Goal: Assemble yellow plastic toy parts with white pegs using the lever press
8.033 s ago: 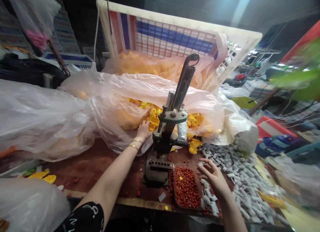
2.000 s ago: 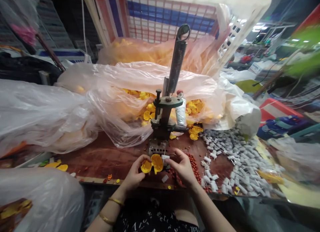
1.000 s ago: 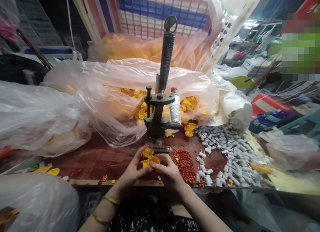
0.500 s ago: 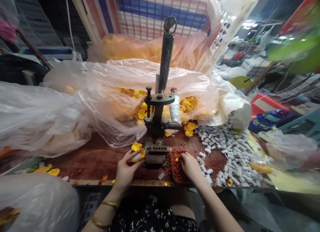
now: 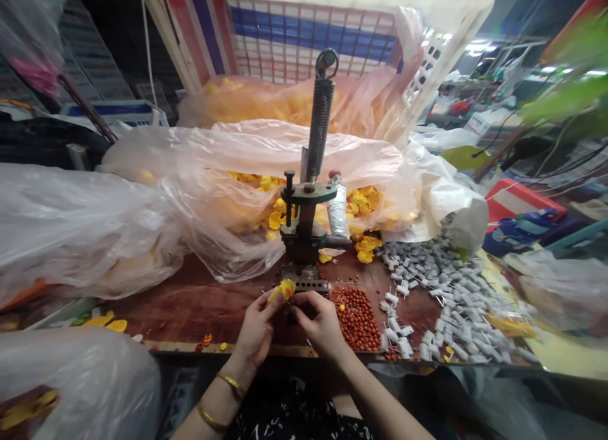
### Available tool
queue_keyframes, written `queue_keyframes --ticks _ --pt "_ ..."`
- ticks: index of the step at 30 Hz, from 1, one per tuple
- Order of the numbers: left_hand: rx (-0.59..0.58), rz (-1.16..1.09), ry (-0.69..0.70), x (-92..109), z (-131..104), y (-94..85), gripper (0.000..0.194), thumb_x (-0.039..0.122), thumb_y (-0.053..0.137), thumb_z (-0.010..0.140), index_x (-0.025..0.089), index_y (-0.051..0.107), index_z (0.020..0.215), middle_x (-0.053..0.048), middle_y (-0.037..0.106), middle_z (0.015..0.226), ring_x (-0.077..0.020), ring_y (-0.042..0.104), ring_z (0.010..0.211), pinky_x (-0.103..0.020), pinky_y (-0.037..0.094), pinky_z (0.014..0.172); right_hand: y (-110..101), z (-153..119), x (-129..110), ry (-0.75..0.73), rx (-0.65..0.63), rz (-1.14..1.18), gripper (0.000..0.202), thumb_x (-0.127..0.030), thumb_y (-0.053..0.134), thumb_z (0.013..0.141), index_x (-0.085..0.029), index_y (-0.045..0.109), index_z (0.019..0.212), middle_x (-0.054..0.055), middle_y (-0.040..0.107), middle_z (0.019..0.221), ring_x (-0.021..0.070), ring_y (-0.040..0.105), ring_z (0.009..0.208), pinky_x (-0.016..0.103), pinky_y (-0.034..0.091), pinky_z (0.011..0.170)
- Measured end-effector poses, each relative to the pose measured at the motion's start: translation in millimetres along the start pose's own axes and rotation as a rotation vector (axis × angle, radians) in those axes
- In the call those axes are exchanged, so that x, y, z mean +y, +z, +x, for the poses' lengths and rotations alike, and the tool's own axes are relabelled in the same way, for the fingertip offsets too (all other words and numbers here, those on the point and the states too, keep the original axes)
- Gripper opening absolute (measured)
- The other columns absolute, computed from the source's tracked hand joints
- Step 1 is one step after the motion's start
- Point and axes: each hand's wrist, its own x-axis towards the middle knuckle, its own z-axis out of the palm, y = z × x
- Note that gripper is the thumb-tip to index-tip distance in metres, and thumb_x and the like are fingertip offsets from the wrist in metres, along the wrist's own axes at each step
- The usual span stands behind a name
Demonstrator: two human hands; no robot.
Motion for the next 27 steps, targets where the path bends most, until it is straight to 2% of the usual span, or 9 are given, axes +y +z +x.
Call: queue_keyframes --ticks 3,9,12,14,18,20,23,25,27 --pt "0.004 -0.007 -0.003 -2.3 0.4 1.3 0.046 0.028 0.087 0.050 0.009 0.070 0.088 -0.006 0.072 0.080 -0.0092 0.060 0.059 -0.018 0.047 0.053 -1.0 0.2 1.3 -0.003 0.026 -0.001 0.007 -0.018 0.058 0.076 -0.017 0.065 0.078 0.004 0.067 0.075 0.0148 0.062 0.070 0.025 0.050 0.064" --pt "-0.005 -0.030 0.021 -8.7 6.7 -2.5 0.047 0.027 0.087 0.050 0.010 0.069 0.089 -0.004 0.070 0.081 -0.0071 0.056 0.055 -0.018 0.045 0.050 -6.3 3.2 0.6 -0.129 0.010 -0.027 0.015 -0.012 0.056 0.074 -0.019 0.069 0.078 0.003 0.062 0.073 0.0130 0.059 0.067 0.023 0.048 0.060" --pt "-0.018 -0.030 0.013 -8.9 7.8 -2.7 0.046 0.030 0.087 0.050 0.011 0.069 0.088 -0.003 0.070 0.078 -0.0080 0.057 0.055 -0.019 0.044 0.049 -5.4 4.3 0.0 -0.112 0.018 0.007 0.014 -0.014 0.058 0.073 -0.019 0.070 0.077 0.004 0.063 0.074 0.0140 0.059 0.068 0.024 0.049 0.062" --pt "-0.023 -0.023 0.006 -8.5 7.1 -2.8 0.045 0.030 0.087 0.050 0.011 0.070 0.088 -0.003 0.070 0.077 -0.0091 0.059 0.057 -0.019 0.045 0.052 -4.1 4.0 1.4 -0.005 0.019 0.079 0.010 -0.018 0.062 0.072 -0.019 0.071 0.076 0.005 0.065 0.074 0.0153 0.060 0.069 0.026 0.049 0.063" --pt "-0.068 0.012 0.012 -9.4 6.3 -6.9 0.043 0.031 0.084 0.056 0.012 0.070 0.092 -0.007 0.072 0.086 -0.0154 0.064 0.075 -0.024 0.048 0.068 -2.3 5.5 9.0 0.354 -0.065 0.394 0.016 -0.029 0.070 0.068 -0.016 0.070 0.076 0.004 0.067 0.066 0.0160 0.061 0.059 0.029 0.049 0.059" --pt "-0.114 0.044 0.012 -11.1 10.9 -11.3 0.043 0.036 0.081 0.060 0.013 0.070 0.095 -0.008 0.072 0.091 -0.0192 0.065 0.083 -0.029 0.049 0.076 -1.1 10.5 15.0 0.393 -0.060 0.423 0.018 -0.031 0.071 0.066 -0.016 0.068 0.077 0.003 0.067 0.066 0.0164 0.061 0.059 0.029 0.049 0.060" --pt "-0.129 0.185 0.095 -14.4 30.7 -18.1 0.047 0.041 0.077 0.064 0.013 0.068 0.101 -0.010 0.070 0.098 -0.0221 0.063 0.092 -0.034 0.046 0.085 2.5 23.4 27.7 0.218 0.045 0.117 0.008 -0.023 0.069 0.067 -0.018 0.066 0.072 0.003 0.066 0.072 0.0172 0.060 0.069 0.029 0.048 0.067" --pt "-0.125 0.389 0.228 -16.3 50.7 -20.7 0.049 0.045 0.073 0.066 0.013 0.068 0.103 -0.010 0.069 0.101 -0.0229 0.061 0.094 -0.036 0.045 0.088 3.1 31.7 38.3 0.108 0.071 -0.154 0.003 -0.018 0.067 0.067 -0.019 0.064 0.067 0.003 0.063 0.075 0.0163 0.058 0.069 0.028 0.046 0.067" --pt "-0.139 0.596 0.353 -16.5 70.8 -21.5 0.050 0.047 0.071 0.065 0.013 0.069 0.102 -0.010 0.066 0.099 -0.0237 0.059 0.095 -0.037 0.044 0.088 -3.1 38.5 48.3 0.070 0.091 -0.319 0.005 -0.016 0.064 0.067 -0.020 0.064 0.065 0.003 0.060 0.077 0.0154 0.055 0.067 0.027 0.044 0.064"
